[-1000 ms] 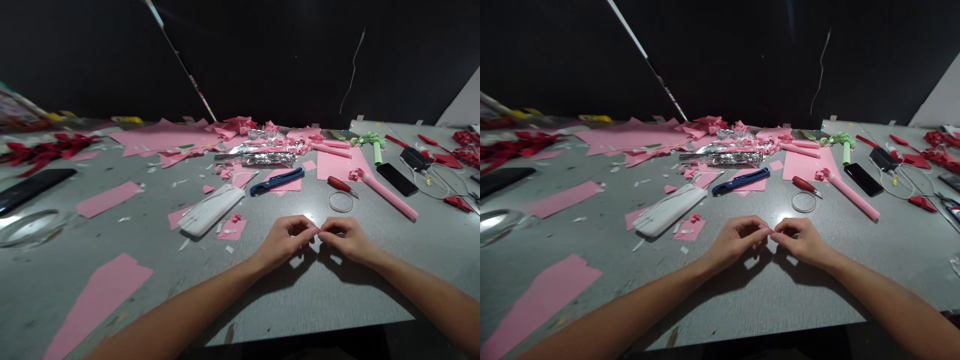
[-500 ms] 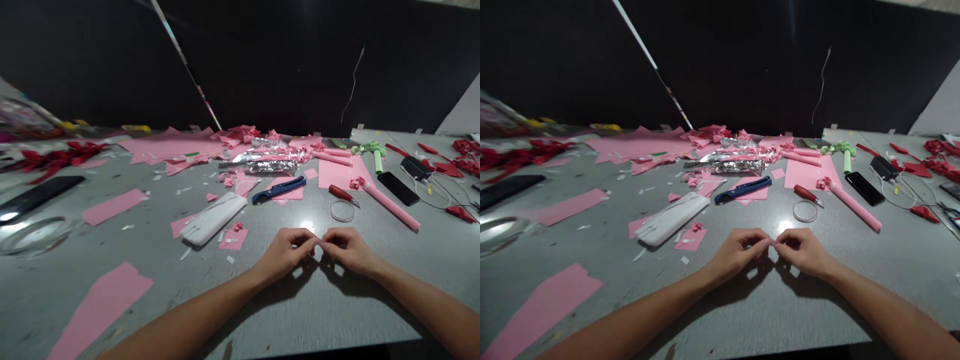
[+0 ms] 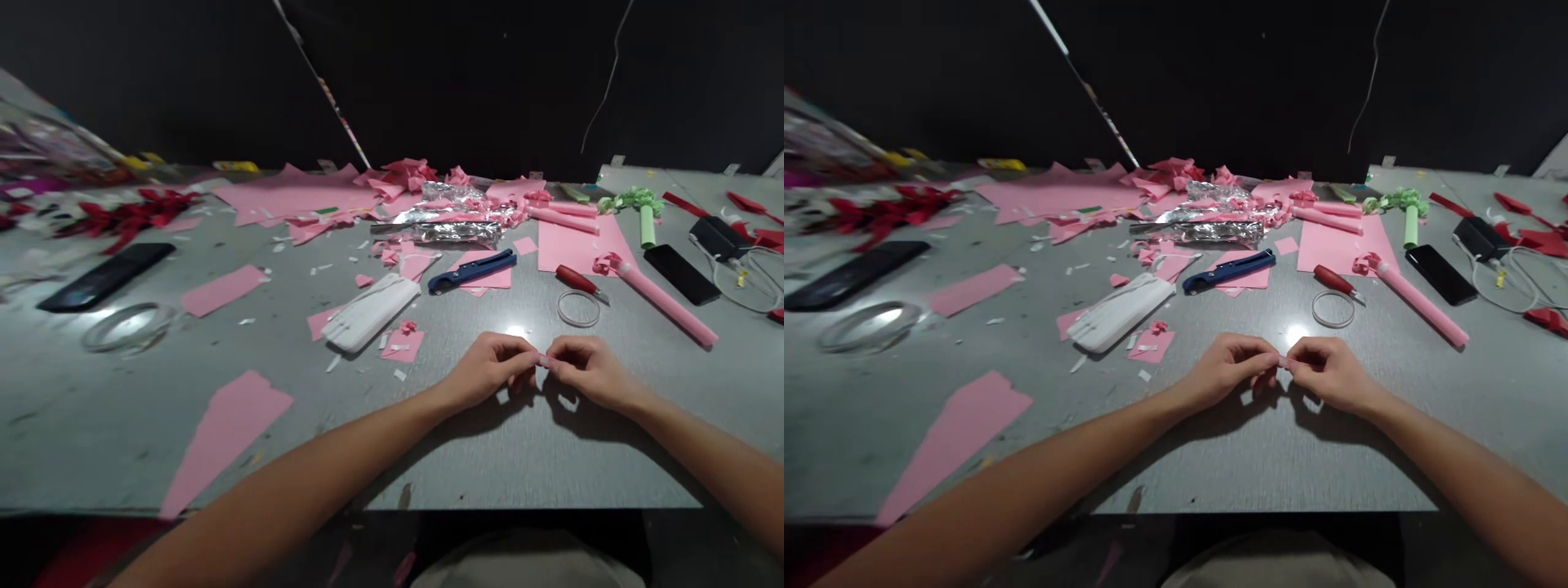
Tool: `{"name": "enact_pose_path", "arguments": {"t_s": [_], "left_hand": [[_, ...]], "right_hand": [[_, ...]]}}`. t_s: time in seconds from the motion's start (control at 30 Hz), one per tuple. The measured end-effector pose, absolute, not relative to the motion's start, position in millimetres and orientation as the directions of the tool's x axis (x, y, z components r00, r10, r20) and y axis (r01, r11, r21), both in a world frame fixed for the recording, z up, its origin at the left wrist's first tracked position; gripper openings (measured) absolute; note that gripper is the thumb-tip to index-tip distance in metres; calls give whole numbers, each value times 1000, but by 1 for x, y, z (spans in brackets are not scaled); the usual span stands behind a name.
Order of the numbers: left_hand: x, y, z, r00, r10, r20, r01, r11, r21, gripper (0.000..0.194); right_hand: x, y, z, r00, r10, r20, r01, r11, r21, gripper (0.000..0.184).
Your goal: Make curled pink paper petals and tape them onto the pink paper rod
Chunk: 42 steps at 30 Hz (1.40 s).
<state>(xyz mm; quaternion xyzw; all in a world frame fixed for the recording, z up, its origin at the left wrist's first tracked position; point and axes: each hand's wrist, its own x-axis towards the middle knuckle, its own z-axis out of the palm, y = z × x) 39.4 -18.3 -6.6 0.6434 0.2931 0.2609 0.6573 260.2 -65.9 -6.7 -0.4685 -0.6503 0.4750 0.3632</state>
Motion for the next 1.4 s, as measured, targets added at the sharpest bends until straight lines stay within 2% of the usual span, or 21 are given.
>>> {"name": "enact_pose_path", "arguments": {"t_s": [0.1,0.17,0.2,0.27,0.33,0.4,0.77,1.03,1.27,1.4], "left_hand": [[37,-20,-6,623,781,36,64,-96,993,33],[34,-21,-5,500,830,249,126,-354,927,23],[32,-22,-4,455,800,391,172,-510,843,18],[28,-23,-2,460,628,628,252,-770,586,13],[26,-24,-2,542,456,706,292,-890,351,13],[26,-25,-3,598,402,693,325,-912,250,13],[30,-25,-11,572,514,640,273,-854,443,12],[29,-24,-8,574,561,597,218,-807,549,12],[30,-23,-5,574,586,571,200,-777,597,14],[30,-23,-7,578,568,586,207,-796,568,13]], "right_hand": [[262,-65,-8,-287,958,14,204,76,-976,39],[262,-65,-8,-279,960,4,165,52,-985,42],[261,-65,-8,-278,961,-5,152,39,-988,43],[260,-65,-8,-287,958,-21,136,19,-991,45],[259,-66,-7,-302,953,-28,126,11,-992,44],[259,-67,-7,-310,951,-23,133,19,-991,42],[256,-71,-7,-339,937,81,194,154,-969,27],[255,-72,-6,-338,939,70,186,139,-973,26],[255,-72,-5,-345,936,68,184,139,-973,25],[255,-72,-4,-348,936,51,174,118,-978,25]]}}
